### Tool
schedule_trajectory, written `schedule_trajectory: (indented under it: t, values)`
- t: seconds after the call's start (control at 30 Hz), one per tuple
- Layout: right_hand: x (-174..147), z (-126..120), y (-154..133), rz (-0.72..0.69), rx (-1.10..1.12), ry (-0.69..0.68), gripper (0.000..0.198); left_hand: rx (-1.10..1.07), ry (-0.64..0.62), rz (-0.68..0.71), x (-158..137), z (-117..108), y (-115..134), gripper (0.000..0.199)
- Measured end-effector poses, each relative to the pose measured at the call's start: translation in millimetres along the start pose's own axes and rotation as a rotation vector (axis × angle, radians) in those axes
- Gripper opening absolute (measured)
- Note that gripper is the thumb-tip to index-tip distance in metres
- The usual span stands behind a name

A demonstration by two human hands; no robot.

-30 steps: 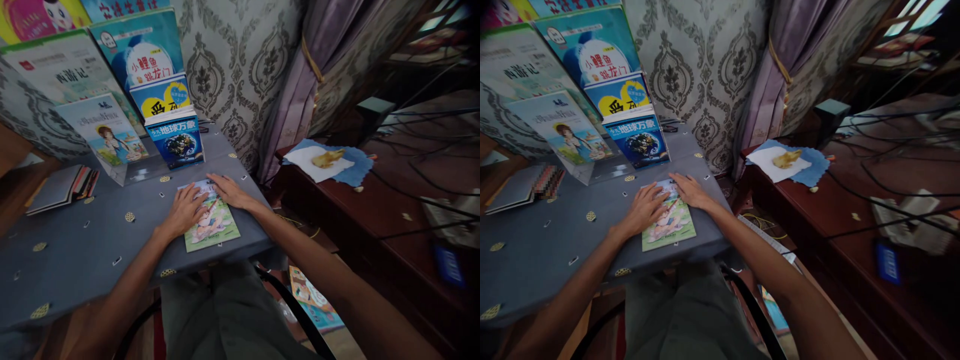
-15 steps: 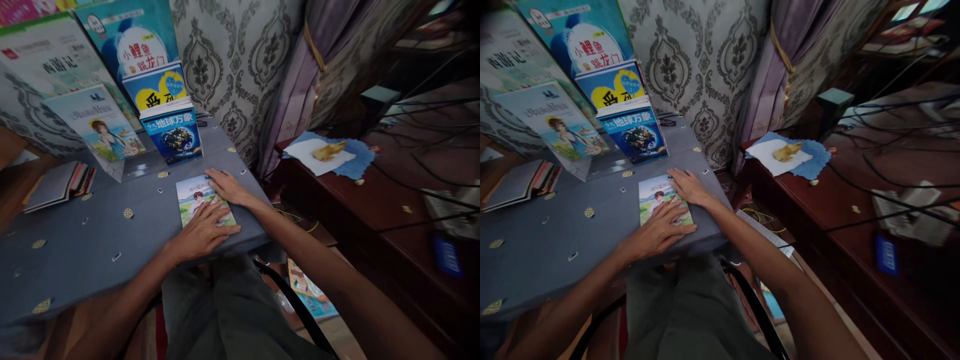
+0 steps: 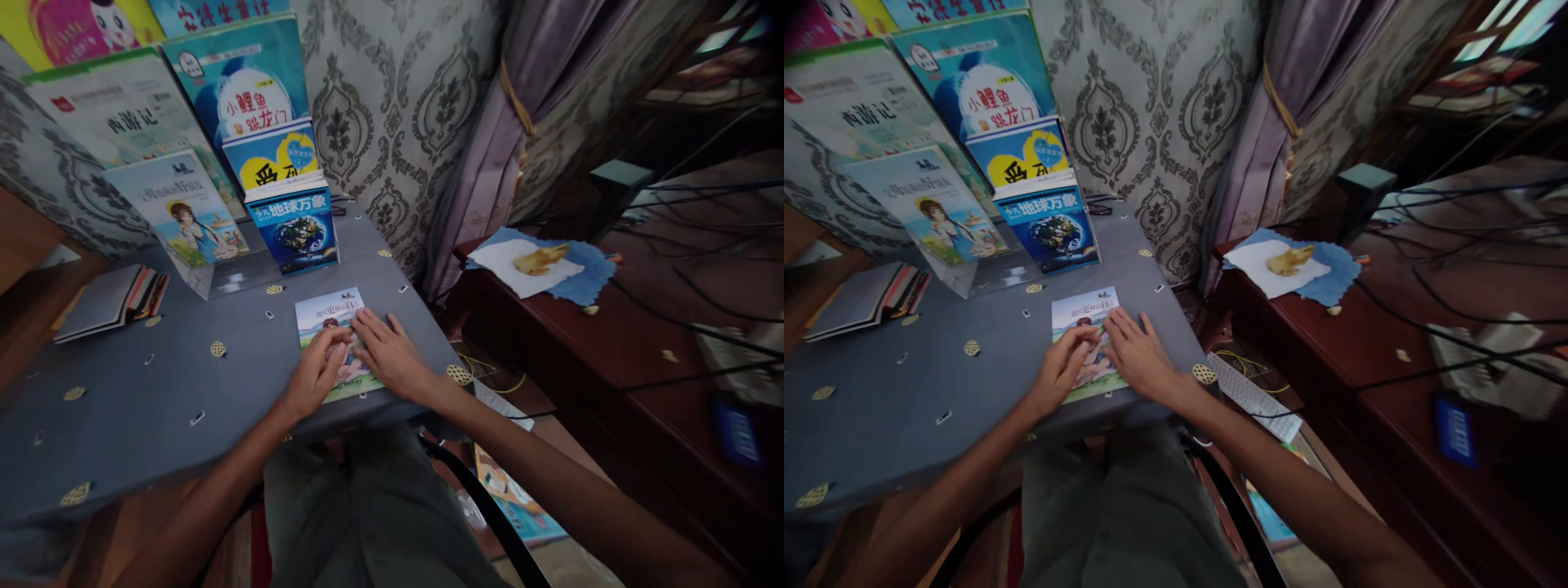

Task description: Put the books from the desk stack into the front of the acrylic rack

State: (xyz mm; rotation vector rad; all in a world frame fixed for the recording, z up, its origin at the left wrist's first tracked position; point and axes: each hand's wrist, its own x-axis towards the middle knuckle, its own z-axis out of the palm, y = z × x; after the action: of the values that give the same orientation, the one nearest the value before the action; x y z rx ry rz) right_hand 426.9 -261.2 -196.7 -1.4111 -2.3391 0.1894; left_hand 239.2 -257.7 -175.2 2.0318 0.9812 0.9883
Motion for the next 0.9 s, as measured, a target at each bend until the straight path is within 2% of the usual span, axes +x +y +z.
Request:
schedule_trajectory:
  t: [0.17, 0.27, 0.43, 0.57, 0.63, 0.73, 0.83, 0.9]
  values:
    - [-37.1, 1.0, -55.9, -0.230, 0.047, 0.028, 0.045, 0.011, 0.132, -0.094, -2.3, 4.1, -1.9, 0.031]
    - [-51.4, 3.1, -69.2, -0.247, 0.053, 0.056, 0.046, 0.038, 0.131, -0.106, -2.0, 5.1, -1.8, 0.030]
    - [-65.2, 0.2, -44.9, -0.184, 0.017, 0.109, 0.045, 0.117, 0.101, -0.064, -1.0, 5.6, -0.9, 0.028]
    - [-67.9, -2.7, -22.0, -0.093, 0.008, 0.127, 0.044, 0.318, 0.085, -0.007, -2.1, 5.0, -4.9, 0.027]
    - [-63.6, -4.8, -15.0, -0.044, 0.021, 0.112, 0.043, 0.463, 0.102, -0.016, -3.2, 3.5, -10.9, 0.031]
    - [-49.8, -8.3, -8.2, 0.011, 0.059, 0.067, 0.044, 0.608, 0.150, -0.100, -4.5, 0.0, -21.5, 0.039]
    - [-32.0, -7.9, -2.5, 0.029, 0.110, 0.044, 0.050, 0.607, 0.158, -0.136, -4.8, -3.0, -26.7, 0.043]
    - [-20.6, -4.0, 1.5, 0.031, 0.141, 0.048, 0.052, 0.529, 0.164, -0.123, -4.5, -4.7, -26.0, 0.042]
